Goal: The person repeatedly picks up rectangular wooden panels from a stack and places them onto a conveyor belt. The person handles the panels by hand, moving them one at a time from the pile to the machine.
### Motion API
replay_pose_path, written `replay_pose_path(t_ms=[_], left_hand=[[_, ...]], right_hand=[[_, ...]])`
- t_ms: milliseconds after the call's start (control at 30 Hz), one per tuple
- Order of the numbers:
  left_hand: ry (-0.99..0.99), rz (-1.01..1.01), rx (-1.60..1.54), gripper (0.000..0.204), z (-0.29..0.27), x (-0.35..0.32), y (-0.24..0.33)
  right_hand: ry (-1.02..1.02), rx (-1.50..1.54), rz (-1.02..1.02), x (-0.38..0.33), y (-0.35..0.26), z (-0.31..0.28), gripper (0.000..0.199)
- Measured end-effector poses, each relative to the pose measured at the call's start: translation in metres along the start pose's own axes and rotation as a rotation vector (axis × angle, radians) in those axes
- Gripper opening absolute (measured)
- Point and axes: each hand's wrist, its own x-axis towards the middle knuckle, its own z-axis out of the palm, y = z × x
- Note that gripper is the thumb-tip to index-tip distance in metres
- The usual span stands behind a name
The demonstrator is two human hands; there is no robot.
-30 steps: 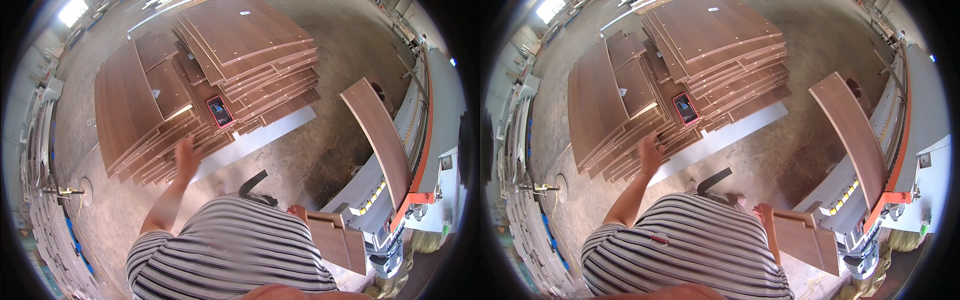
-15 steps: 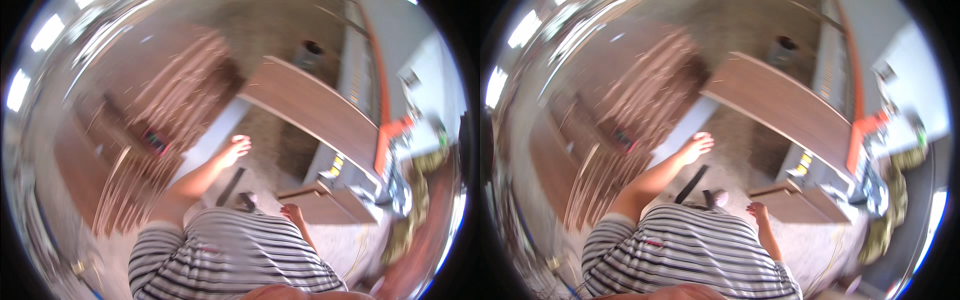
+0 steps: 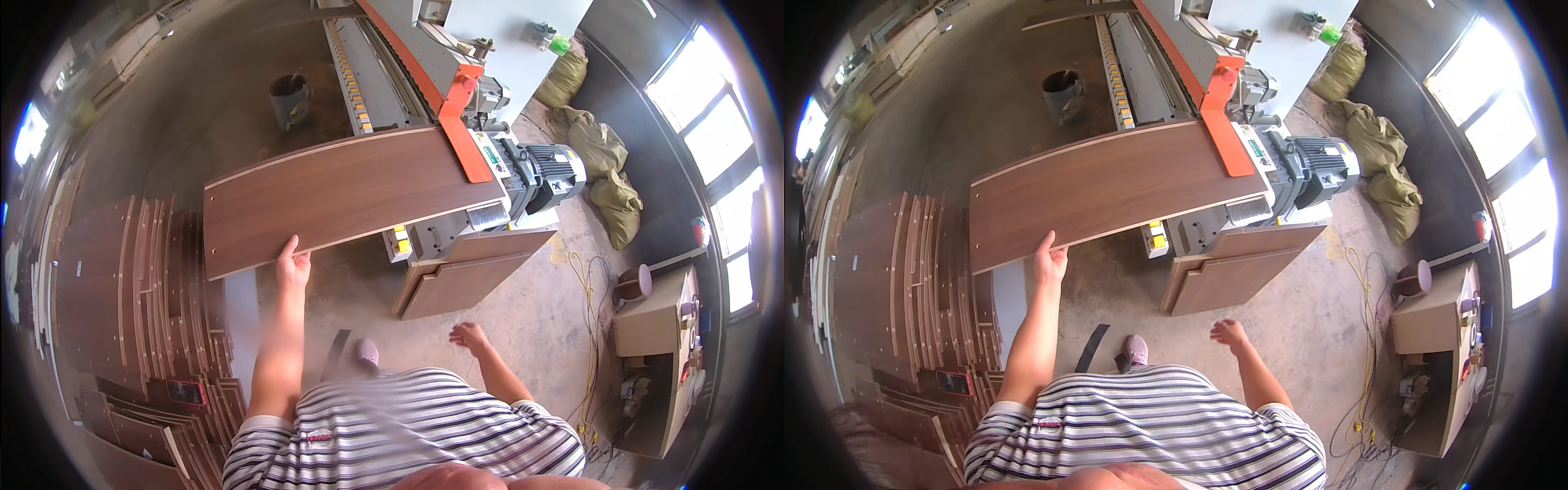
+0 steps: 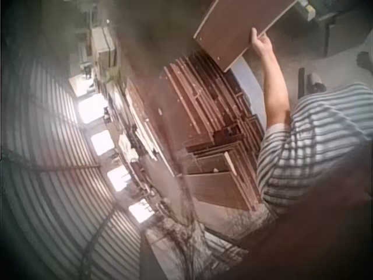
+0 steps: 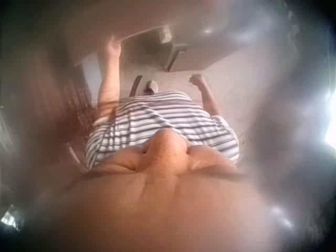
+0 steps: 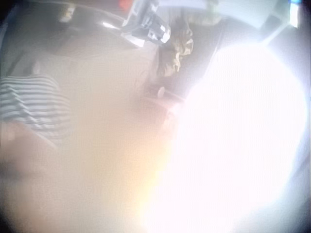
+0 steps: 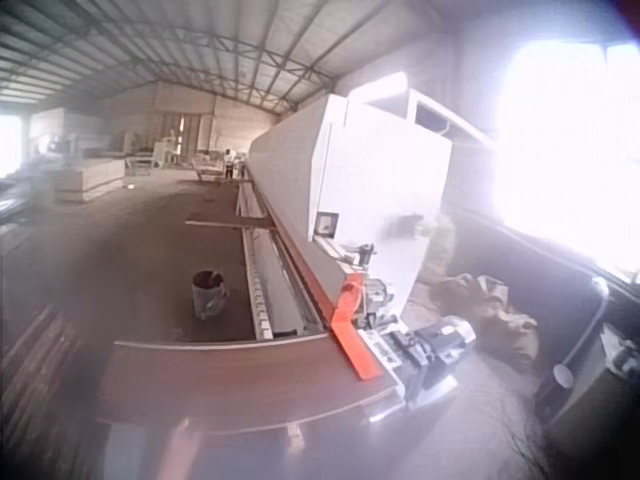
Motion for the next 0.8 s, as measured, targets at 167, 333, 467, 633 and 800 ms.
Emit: replay_pose_path(t_ms=[167, 333, 467, 633, 800], left_hand=[[0.159, -0.139, 0.133, 0.024, -0.038, -0.034, 0.004], [0.249, -0.002, 0.1, 0.017, -0.003, -0.153, 0.062], [0.144, -0.009, 0.231, 0.009, -0.051, -0.205, 0.095], [0.086, 0.257, 0.182, 0.033, -0.081, -0.264, 0.162], [0.177, 0.464, 0.13, 0.034, -0.138, -0.292, 0.253]], right_hand=[[0.781, -0.328, -0.764, 0.06, -0.08, -0.102, 0.023], [0.547, -1.097, -0.721, 0.017, -0.237, -0.076, 0.032], [0.183, -0.794, -0.596, 0.029, -0.235, -0.061, 0.039], [0.01, -0.399, -0.493, -0.002, -0.229, 0.016, 0.049], [-0.407, -0.238, -0.554, -0.032, -0.22, 0.131, 0.06]])
